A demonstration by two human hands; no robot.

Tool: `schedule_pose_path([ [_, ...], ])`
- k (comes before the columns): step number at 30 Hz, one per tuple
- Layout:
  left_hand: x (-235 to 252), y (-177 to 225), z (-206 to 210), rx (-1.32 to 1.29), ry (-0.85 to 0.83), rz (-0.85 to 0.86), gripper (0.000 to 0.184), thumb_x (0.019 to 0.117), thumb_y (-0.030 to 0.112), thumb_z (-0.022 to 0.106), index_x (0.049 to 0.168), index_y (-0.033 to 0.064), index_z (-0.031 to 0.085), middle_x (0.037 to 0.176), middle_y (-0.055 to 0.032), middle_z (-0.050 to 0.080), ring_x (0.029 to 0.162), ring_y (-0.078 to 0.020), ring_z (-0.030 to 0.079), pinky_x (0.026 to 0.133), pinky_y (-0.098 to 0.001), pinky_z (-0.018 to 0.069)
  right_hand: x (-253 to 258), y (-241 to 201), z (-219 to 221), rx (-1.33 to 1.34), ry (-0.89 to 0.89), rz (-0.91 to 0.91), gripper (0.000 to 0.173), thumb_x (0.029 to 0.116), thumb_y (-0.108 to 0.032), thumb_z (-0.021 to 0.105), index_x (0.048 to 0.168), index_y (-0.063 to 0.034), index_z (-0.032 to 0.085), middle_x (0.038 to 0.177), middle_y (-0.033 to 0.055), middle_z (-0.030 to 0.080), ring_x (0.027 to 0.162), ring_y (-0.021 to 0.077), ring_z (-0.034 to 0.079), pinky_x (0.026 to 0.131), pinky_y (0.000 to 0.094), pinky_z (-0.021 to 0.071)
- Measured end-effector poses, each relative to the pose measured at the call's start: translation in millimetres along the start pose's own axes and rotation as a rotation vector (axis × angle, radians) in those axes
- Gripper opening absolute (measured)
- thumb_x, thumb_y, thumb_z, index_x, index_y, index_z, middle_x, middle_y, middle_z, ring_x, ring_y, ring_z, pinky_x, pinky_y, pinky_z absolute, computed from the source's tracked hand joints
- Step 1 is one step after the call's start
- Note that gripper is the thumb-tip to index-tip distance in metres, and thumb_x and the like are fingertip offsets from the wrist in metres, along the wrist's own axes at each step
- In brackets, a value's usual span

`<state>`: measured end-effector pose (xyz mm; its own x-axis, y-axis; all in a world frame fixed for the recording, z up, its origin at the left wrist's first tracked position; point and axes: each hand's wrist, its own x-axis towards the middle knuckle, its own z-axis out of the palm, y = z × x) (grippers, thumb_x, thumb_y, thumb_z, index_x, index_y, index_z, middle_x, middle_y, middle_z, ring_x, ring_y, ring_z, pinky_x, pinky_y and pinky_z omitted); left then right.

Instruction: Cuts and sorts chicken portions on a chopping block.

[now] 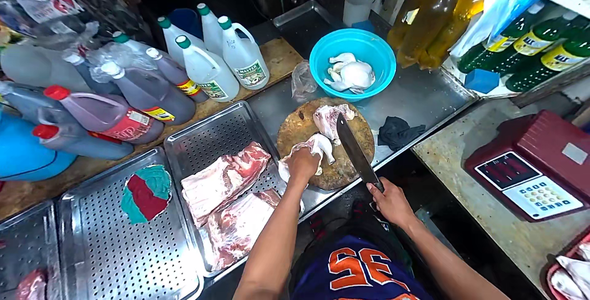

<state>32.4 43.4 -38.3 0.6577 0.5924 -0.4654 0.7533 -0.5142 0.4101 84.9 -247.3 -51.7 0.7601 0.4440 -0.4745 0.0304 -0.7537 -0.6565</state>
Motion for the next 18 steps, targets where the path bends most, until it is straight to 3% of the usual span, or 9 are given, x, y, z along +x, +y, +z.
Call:
schedule_pose_path([
  [3, -10.2, -5.6, -2.6, -0.006, 0.018, 0.042, 0.035, 0.1006, 0.039, 0.058, 0.106, 0.0072, 0.073, 0.103, -0.0182, 0.072, 0.103, -0.0381, 0.069, 0.089, -0.064, 0.0524, -7.5, -25.4, -12.6, 0.154, -0.11, -0.051, 0.038, 0.106, -0.047, 0.05, 0.115, -0.0114, 0.061, 0.069, 0.0015, 0.063, 0.054, 0.0145, 0.064, 0.055, 0.0352, 0.06],
  [5, -13.1, -5.7, -6.2, -0.004, 0.017, 0.027, 0.034, 0.1002, 0.037, 0.059, 0.1, 0.0059, 0.072, 0.099, -0.0179, 0.071, 0.1, -0.037, 0.068, 0.089, -0.0628, 0.0526, 10.0, -51.6, -19.7, 0.218, -0.257, -0.065, 0.04, 0.1071, -0.047, 0.048, 0.115, -0.0098, 0.059, 0.068, 0.0032, 0.061, 0.052, 0.0162, 0.062, 0.053, 0.0355, 0.0585],
  [11, -21.2, 3.6, -5.1, 0.039, 0.106, -0.01, 0.027, 0.1011, 0.03, 0.06, 0.107, 0.007, 0.073, 0.097, -0.0148, 0.073, 0.098, -0.0325, 0.07, 0.092, -0.0575, 0.0545, 97.1, -104.9, 6.7, 0.158, -0.504, -0.05, 0.051, 0.1072, -0.054, 0.044, 0.119, -0.0071, 0.058, 0.076, 0.0082, 0.062, 0.056, 0.019, 0.063, 0.055, 0.0377, 0.0579],
  [14, -18.7, 3.1, 2.4, 0.028, 0.177, -0.021, 0.025, 0.1013, 0.024, 0.059, 0.111, 0.0066, 0.074, 0.101, -0.0156, 0.073, 0.1, -0.0327, 0.07, 0.093, -0.0571, 0.0549, 103.1, -95.5, 9.0, 0.172, -0.6, -0.012, 0.049, 0.1076, -0.053, 0.044, 0.119, -0.0068, 0.055, 0.074, 0.0078, 0.06, 0.053, 0.0185, 0.061, 0.052, 0.0363, 0.0576],
  [18, -20.0, -1.7, 10.9, -0.016, 0.276, -0.01, 0.024, 0.1014, 0.021, 0.058, 0.109, 0.0052, 0.075, 0.102, -0.0159, 0.073, 0.1, -0.0318, 0.071, 0.094, -0.0549, 0.0555, 69.1, -48.2, -32.9, 0.18, -0.782, 0.065, 0.044, 0.1084, -0.05, 0.045, 0.116, -0.0076, 0.055, 0.067, 0.0063, 0.057, 0.049, 0.0184, 0.059, 0.049, 0.0361, 0.0563],
])
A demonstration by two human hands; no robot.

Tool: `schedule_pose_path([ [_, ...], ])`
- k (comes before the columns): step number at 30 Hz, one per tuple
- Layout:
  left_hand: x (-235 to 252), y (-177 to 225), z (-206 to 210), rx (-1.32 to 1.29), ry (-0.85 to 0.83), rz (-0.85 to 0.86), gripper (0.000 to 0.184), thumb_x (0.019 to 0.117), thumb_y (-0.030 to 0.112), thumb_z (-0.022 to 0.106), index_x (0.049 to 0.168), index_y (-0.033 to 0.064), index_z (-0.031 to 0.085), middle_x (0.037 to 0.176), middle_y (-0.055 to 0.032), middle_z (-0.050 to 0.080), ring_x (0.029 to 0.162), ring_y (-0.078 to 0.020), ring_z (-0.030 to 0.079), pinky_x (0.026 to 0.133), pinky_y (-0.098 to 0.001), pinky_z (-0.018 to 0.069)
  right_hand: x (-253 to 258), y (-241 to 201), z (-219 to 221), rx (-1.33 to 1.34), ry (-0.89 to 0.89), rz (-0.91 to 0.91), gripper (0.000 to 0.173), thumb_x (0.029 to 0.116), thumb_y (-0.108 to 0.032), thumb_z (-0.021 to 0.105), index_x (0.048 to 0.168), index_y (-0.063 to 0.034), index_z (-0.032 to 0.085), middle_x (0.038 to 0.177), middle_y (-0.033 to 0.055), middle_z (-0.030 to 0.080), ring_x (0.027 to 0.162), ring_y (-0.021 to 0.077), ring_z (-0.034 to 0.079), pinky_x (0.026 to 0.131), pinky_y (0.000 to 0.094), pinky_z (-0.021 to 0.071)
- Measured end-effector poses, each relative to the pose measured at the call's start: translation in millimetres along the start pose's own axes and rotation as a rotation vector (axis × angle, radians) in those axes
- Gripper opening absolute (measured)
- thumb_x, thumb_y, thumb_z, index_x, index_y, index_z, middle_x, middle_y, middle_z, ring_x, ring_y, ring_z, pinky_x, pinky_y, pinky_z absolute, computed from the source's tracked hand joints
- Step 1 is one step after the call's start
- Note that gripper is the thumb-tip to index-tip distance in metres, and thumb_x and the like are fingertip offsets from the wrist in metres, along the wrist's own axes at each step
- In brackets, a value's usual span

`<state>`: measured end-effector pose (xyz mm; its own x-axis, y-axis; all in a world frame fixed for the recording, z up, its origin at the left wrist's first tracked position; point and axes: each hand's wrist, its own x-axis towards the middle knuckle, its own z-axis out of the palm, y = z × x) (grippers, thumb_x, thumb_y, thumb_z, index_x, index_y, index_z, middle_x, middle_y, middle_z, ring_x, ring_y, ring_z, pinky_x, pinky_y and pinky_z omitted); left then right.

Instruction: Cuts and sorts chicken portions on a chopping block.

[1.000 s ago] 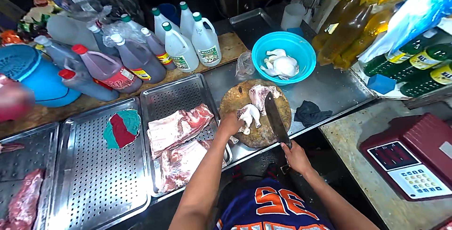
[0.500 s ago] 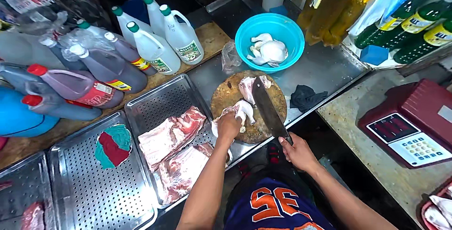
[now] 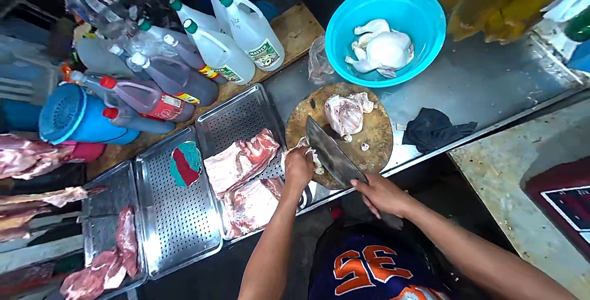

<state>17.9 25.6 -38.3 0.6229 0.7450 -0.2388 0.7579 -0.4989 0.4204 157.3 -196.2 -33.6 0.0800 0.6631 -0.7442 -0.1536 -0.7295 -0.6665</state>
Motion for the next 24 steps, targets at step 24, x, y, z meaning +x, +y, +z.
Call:
schedule_pose_path([
  [24, -41.0, -111.1, -25.6, -0.768, 0.175, -0.085, 0.019, 0.1028, 0.008, 0.055, 0.114, -0.0013, 0.067, 0.091, -0.0091, 0.071, 0.073, -0.0178, 0.069, 0.069, -0.0346, 0.0613, -51.0, 23.9, -16.5, -0.022, 0.027, 0.009, 0.037, 0.1062, -0.047, 0.053, 0.114, -0.0118, 0.058, 0.065, 0.0048, 0.058, 0.048, 0.0182, 0.059, 0.048, 0.0349, 0.0567],
])
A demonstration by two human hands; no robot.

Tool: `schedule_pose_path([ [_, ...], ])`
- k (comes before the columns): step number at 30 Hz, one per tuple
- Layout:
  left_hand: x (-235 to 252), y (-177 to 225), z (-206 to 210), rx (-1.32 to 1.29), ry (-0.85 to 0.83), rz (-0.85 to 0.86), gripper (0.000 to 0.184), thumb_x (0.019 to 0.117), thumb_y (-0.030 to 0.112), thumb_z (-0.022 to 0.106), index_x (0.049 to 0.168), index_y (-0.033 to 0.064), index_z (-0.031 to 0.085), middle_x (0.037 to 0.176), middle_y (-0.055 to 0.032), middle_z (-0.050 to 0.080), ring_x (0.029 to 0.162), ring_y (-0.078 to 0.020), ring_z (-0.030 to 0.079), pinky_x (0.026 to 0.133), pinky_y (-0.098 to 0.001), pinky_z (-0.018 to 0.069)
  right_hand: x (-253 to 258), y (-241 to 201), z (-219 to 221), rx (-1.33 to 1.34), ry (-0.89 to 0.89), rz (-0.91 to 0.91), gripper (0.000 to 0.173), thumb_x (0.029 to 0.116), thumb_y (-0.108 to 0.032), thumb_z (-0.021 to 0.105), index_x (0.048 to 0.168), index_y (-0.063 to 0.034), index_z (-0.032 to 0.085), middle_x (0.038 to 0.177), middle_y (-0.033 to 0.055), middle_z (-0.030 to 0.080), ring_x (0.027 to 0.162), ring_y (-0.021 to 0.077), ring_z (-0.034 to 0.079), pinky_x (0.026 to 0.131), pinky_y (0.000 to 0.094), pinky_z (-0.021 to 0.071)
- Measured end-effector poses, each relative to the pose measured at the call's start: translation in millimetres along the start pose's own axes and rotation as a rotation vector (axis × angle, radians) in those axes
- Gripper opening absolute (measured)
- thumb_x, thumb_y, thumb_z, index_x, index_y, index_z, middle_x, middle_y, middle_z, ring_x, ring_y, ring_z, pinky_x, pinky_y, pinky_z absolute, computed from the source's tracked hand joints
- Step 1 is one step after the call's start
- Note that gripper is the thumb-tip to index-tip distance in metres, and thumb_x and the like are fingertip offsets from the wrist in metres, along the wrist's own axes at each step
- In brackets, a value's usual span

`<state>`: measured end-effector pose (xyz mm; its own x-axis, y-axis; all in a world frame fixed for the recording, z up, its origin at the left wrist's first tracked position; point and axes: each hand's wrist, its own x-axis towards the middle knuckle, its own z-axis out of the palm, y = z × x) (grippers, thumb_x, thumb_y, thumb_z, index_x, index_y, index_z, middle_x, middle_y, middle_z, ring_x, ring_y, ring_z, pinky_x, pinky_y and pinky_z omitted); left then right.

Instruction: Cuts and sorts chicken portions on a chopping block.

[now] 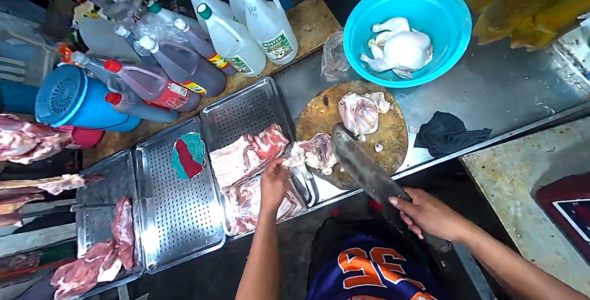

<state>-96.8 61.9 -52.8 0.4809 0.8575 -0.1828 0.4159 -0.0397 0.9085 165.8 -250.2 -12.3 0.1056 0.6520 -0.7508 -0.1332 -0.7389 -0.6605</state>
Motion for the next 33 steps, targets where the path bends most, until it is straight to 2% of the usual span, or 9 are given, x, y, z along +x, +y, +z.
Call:
schedule_pose_path([
  [3, -1.9, -2.2, -0.4, 0.09, 0.033, -0.026, 0.02, 0.1015, 0.009, 0.056, 0.113, -0.0018, 0.067, 0.089, -0.009, 0.072, 0.074, -0.0152, 0.071, 0.069, -0.0332, 0.0618, 3.1, -3.3, 9.2, 0.012, 0.136, -0.066, 0.034, 0.1064, -0.045, 0.053, 0.113, -0.0117, 0.06, 0.065, 0.0045, 0.058, 0.047, 0.0176, 0.059, 0.047, 0.034, 0.0563],
  [8, 19.7, 23.0, 24.1, 0.679, -0.355, 0.365, 0.036, 0.0988, 0.018, 0.056, 0.133, 0.0135, 0.066, 0.144, -0.0069, 0.06, 0.141, -0.026, 0.048, 0.116, -0.0528, 0.041, -19.6, 16.5, 11.8, -0.046, 0.155, -0.067, 0.034, 0.1036, -0.044, 0.055, 0.11, -0.0116, 0.062, 0.063, 0.005, 0.058, 0.047, 0.0184, 0.059, 0.047, 0.0351, 0.0557],
  [11, 34.6, 26.6, 34.9, 1.028, -0.571, 0.503, 0.057, 0.0953, 0.022, 0.06, 0.151, 0.0335, 0.051, 0.156, -0.0041, 0.049, 0.147, -0.0354, 0.038, 0.108, -0.0677, 0.0379, -43.7, 20.5, 2.8, -0.267, 0.044, 0.091, 0.036, 0.1037, -0.046, 0.057, 0.113, -0.0113, 0.062, 0.067, 0.0053, 0.061, 0.052, 0.0179, 0.06, 0.051, 0.0357, 0.0551],
  [18, 58.8, 46.6, 45.5, 0.9, -0.742, 0.286, 0.037, 0.1018, 0.033, 0.063, 0.129, 0.0089, 0.066, 0.125, -0.017, 0.068, 0.121, -0.0355, 0.064, 0.106, -0.0583, 0.0493, -15.6, -9.7, -0.6, -0.403, 0.275, 0.149, 0.049, 0.1043, -0.053, 0.053, 0.117, -0.0063, 0.061, 0.078, 0.0122, 0.065, 0.062, 0.026, 0.065, 0.062, 0.0483, 0.0586],
  [21, 47.1, 58.0, 84.7, 0.529, -0.525, -0.049, 0.04, 0.0968, 0.035, 0.071, 0.12, 0.0023, 0.069, 0.105, -0.0187, 0.072, 0.096, -0.0302, 0.07, 0.091, -0.0522, 0.0571, 9.5, -46.2, 3.3, -0.336, 0.403, 0.012, 0.048, 0.1051, -0.054, 0.05, 0.118, -0.0084, 0.06, 0.078, 0.0099, 0.064, 0.061, 0.0242, 0.064, 0.062, 0.0471, 0.0587],
  [23, 36.5, 59.9, 112.5, 0.065, -0.374, -0.312, 0.034, 0.0981, 0.024, 0.072, 0.119, -0.0013, 0.063, 0.087, -0.0133, 0.067, 0.063, -0.0177, 0.063, 0.061, -0.0331, 0.0577, 11.2, -59.7, 2.7, -0.266, 0.437, -0.074, 0.046, 0.1046, -0.054, 0.051, 0.117, -0.0107, 0.061, 0.075, 0.0066, 0.062, 0.057, 0.0202, 0.063, 0.058, 0.0426, 0.0584],
  [26, 28.2, 59.0, 131.8, -0.559, -0.235, -0.553, 0.03, 0.1034, 0.015, 0.061, 0.127, -0.0018, 0.054, 0.084, -0.0142, 0.064, 0.059, -0.0185, 0.06, 0.054, -0.0327, 0.0551, -2.4, -52.3, -0.2, -0.178, 0.461, -0.133, 0.041, 0.1043, -0.052, 0.053, 0.115, -0.0128, 0.061, 0.071, 0.0027, 0.062, 0.054, 0.0159, 0.063, 0.053, 0.0364, 0.0586],
  [31, 35.5, 41.8, 119.9, -0.217, -0.343, -0.376, 0.052, 0.0994, 0.011, 0.067, 0.144, 0.0036, 0.04, 0.096, -0.016, 0.066, 0.06, -0.0181, 0.064, 0.054, -0.0302, 0.056, -13.5, -1.1, 7.8, 0.005, 0.477, -0.102, 0.036, 0.1062, -0.044, 0.053, 0.114, -0.01, 0.061, 0.066, 0.0032, 0.06, 0.049, 0.0163, 0.061, 0.048, 0.0344, 0.057],
  [33, 42.3, 45.5, 118.7, -0.041, -0.432, -0.316, 0.053, 0.0992, 0.021, 0.069, 0.145, 0.0062, 0.047, 0.09, -0.0125, 0.069, 0.059, -0.0158, 0.064, 0.053, -0.029, 0.0553, -14.6, 15.2, 16.6, 0.07, 0.488, -0.076, 0.034, 0.1066, -0.042, 0.054, 0.114, -0.0094, 0.061, 0.065, 0.0044, 0.061, 0.049, 0.0174, 0.061, 0.047, 0.0344, 0.0572],
])
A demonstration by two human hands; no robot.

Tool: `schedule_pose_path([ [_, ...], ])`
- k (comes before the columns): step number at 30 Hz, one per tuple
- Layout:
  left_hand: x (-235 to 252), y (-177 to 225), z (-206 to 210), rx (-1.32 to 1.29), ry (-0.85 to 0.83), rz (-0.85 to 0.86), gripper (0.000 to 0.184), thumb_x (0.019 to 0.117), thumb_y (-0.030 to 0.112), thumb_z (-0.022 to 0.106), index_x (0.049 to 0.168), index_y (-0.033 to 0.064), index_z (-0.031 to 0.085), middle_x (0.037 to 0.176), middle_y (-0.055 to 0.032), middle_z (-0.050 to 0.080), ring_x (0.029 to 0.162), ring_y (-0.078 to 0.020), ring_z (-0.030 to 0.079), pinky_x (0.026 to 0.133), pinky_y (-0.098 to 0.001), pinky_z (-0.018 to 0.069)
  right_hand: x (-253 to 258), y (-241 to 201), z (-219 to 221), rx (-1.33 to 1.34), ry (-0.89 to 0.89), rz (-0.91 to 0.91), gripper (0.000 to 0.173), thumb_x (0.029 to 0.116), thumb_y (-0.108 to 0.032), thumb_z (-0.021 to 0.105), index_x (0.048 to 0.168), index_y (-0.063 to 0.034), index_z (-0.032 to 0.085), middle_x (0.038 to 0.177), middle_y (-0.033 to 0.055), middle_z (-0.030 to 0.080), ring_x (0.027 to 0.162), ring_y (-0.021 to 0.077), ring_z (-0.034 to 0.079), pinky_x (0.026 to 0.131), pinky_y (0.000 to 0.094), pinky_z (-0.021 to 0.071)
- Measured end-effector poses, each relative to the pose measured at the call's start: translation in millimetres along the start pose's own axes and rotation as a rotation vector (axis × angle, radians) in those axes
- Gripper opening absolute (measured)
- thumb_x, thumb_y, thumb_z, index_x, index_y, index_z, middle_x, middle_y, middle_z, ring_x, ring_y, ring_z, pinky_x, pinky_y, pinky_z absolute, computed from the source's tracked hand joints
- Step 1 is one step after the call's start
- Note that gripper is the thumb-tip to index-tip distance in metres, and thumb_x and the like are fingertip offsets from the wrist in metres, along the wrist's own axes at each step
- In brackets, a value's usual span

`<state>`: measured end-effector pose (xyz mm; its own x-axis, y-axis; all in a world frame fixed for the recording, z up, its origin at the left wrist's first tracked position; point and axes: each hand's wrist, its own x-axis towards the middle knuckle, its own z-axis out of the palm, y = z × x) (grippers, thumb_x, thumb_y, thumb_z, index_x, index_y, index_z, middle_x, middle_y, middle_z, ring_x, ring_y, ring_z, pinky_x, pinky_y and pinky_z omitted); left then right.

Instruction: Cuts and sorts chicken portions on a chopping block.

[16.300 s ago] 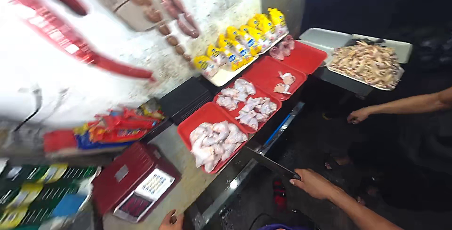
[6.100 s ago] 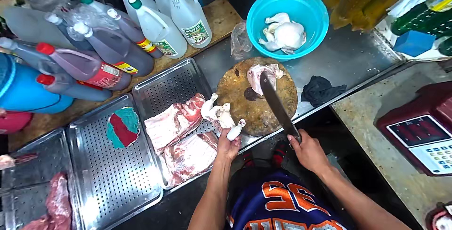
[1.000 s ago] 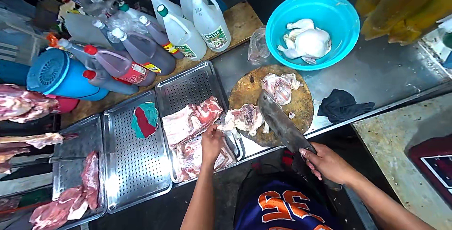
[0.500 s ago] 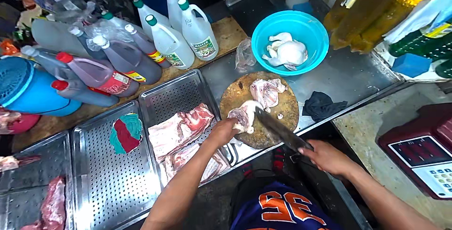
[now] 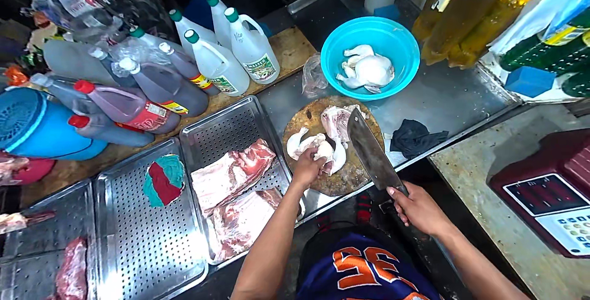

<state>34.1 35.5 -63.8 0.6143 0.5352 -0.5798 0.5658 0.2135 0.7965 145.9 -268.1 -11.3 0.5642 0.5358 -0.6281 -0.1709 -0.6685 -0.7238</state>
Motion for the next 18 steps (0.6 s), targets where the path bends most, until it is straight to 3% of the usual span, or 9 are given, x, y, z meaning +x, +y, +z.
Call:
schedule_pose_path([
  [4, 14.6, 18.4, 3.2, 0.257, -0.041, -0.064, 0.047, 0.0996, 0.046, 0.066, 0.123, 0.0057, 0.062, 0.078, -0.0072, 0.067, 0.055, -0.0129, 0.06, 0.052, -0.0284, 0.0527, -15.2, 14.7, 19.7, 0.086, 0.035, 0.038, 0.034, 0.1063, -0.042, 0.054, 0.11, -0.009, 0.061, 0.065, 0.0051, 0.061, 0.048, 0.0179, 0.06, 0.047, 0.0341, 0.0566],
  [7, 24.9, 25.3, 2.1, 0.413, -0.086, -0.034, 0.049, 0.0967, 0.043, 0.069, 0.129, 0.007, 0.059, 0.082, -0.0091, 0.067, 0.06, -0.0156, 0.062, 0.057, -0.0325, 0.0545, -20.6, 12.1, 37.0, 0.13, 0.051, 0.04, 0.032, 0.1062, -0.041, 0.054, 0.111, -0.0096, 0.061, 0.065, 0.0054, 0.061, 0.049, 0.0184, 0.061, 0.048, 0.0344, 0.0569],
  [9, 25.6, 31.2, -1.3, 0.545, -0.099, 0.023, 0.05, 0.0928, 0.04, 0.073, 0.13, 0.0079, 0.063, 0.103, -0.0142, 0.072, 0.088, -0.0258, 0.071, 0.081, -0.0491, 0.059, -19.9, 7.8, 49.5, 0.14, 0.066, 0.027, 0.032, 0.1056, -0.042, 0.055, 0.111, -0.0106, 0.061, 0.065, 0.0051, 0.061, 0.049, 0.0183, 0.061, 0.048, 0.0341, 0.057],
  [11, 25.7, 32.9, -7.2, 0.634, -0.124, 0.06, 0.044, 0.0912, 0.037, 0.073, 0.124, 0.0078, 0.069, 0.113, -0.0171, 0.072, 0.106, -0.0332, 0.069, 0.095, -0.06, 0.0538, -18.6, 1.2, 63.8, 0.152, 0.084, 0.013, 0.033, 0.1053, -0.042, 0.056, 0.111, -0.0106, 0.061, 0.065, 0.0048, 0.06, 0.049, 0.0182, 0.061, 0.048, 0.0338, 0.0569],
  [13, 27.4, 32.2, -16.7, 0.684, -0.158, 0.092, 0.04, 0.0928, 0.038, 0.071, 0.119, 0.008, 0.072, 0.112, -0.0182, 0.072, 0.108, -0.0352, 0.068, 0.095, -0.0624, 0.0523, -17.4, -7.5, 77.7, 0.152, 0.104, 0.013, 0.033, 0.1056, -0.043, 0.055, 0.111, -0.0109, 0.061, 0.065, 0.0045, 0.061, 0.049, 0.0181, 0.061, 0.048, 0.0342, 0.0573],
  [15, 28.6, 31.7, -29.4, 0.687, -0.202, 0.146, 0.039, 0.0988, 0.039, 0.064, 0.122, 0.0078, 0.072, 0.113, -0.0183, 0.072, 0.106, -0.0343, 0.069, 0.094, -0.0615, 0.053, -16.3, -17.8, 92.1, 0.154, 0.116, 0.021, 0.033, 0.1064, -0.043, 0.054, 0.112, -0.0106, 0.061, 0.066, 0.0043, 0.062, 0.05, 0.018, 0.062, 0.048, 0.0349, 0.058],
  [18, 36.0, 21.9, -46.4, 0.669, -0.254, 0.245, 0.036, 0.1049, 0.037, 0.056, 0.115, 0.0068, 0.072, 0.1, -0.0164, 0.072, 0.09, -0.03, 0.069, 0.083, -0.0562, 0.0561, -8.2, -39.9, 118.2, 0.17, 0.124, 0.043, 0.035, 0.1074, -0.043, 0.052, 0.113, -0.0093, 0.059, 0.068, 0.0038, 0.062, 0.051, 0.0171, 0.062, 0.05, 0.0346, 0.0583],
])
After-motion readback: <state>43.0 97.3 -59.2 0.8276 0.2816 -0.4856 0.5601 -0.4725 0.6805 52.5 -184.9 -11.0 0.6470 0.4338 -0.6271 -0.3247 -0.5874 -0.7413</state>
